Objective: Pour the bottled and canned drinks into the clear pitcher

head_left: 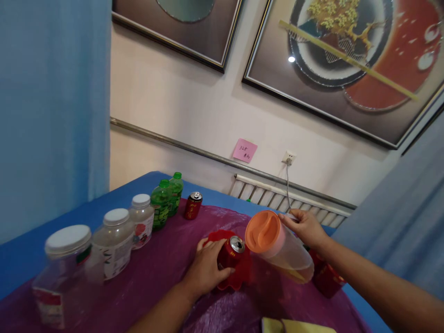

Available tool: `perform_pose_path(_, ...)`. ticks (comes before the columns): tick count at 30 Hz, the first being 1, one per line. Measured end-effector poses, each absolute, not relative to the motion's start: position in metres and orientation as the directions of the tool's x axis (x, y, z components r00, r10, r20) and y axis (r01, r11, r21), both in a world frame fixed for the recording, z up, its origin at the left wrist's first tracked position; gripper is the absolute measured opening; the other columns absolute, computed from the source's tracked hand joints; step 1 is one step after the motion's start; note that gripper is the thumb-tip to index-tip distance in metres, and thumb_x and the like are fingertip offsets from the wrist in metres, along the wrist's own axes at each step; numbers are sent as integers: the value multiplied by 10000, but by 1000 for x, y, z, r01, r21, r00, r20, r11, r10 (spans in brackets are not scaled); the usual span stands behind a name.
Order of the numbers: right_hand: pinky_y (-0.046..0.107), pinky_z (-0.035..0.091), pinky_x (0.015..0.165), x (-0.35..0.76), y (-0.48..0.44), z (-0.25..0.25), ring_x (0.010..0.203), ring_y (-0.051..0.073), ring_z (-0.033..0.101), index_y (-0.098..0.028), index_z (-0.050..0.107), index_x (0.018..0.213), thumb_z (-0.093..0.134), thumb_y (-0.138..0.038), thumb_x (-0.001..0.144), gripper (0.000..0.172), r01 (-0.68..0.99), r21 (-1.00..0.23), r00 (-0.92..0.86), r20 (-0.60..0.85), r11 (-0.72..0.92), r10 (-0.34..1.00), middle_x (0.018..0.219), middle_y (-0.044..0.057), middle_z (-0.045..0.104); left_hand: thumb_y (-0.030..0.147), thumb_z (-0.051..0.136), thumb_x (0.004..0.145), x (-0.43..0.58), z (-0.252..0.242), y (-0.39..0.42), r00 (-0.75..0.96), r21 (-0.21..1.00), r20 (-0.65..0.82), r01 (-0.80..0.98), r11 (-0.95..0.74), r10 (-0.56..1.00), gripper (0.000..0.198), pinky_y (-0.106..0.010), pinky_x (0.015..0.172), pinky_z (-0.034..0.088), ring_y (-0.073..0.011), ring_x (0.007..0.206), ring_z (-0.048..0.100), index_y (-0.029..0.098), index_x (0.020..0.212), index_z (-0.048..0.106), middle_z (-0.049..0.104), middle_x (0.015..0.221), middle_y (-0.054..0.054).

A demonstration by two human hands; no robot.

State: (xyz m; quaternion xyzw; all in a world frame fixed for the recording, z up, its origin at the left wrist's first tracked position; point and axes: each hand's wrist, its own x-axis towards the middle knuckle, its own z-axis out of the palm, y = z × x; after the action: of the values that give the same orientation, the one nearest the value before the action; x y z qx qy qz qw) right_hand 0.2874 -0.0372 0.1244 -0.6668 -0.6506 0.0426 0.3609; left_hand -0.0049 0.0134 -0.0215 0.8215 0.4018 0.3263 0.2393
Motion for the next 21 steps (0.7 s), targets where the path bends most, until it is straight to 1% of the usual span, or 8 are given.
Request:
perform_pose_path(7,249,199,465,290,-37,123,515,93,247,-244,293,565,585,-664,815,569,843,-529,154,409,96,899,555,-66,232,364,850,628,-4,-20,13,477,651,331,508,-563,814,757,-557,1201,187,-340,1262,583,247,1321,569,670,1345,-108)
perform_pose_path(11,248,200,463,292,-36,121,515,93,254,-242,306,570,576,-672,825,568,846,-524,147,403,97,903,556,-65,233,349,857,621,-5,-20,12,484,654,335,499,-569,809,754,-553,1195,194,-328,1241,594,256,1312,570,680,1328,-94)
perform_pose_path(17,249,188,460,290,-37,123,526,95,231,-249,266,569,592,-640,819,567,842,-528,150,425,110,893,563,-67,211,343,856,623,-5,-20,12,482,653,326,507,-562,813,756,-553,1202,181,-349,1269,575,251,1318,572,669,1349,-97)
perform_pose_path(21,250,176,459,289,-38,124,524,94,223,-251,252,570,597,-645,814,577,846,-523,158,430,103,889,566,-70,200,335,856,627,-5,-21,12,482,659,326,502,-561,813,756,-540,1205,180,-349,1266,578,230,1321,575,672,1342,-100)
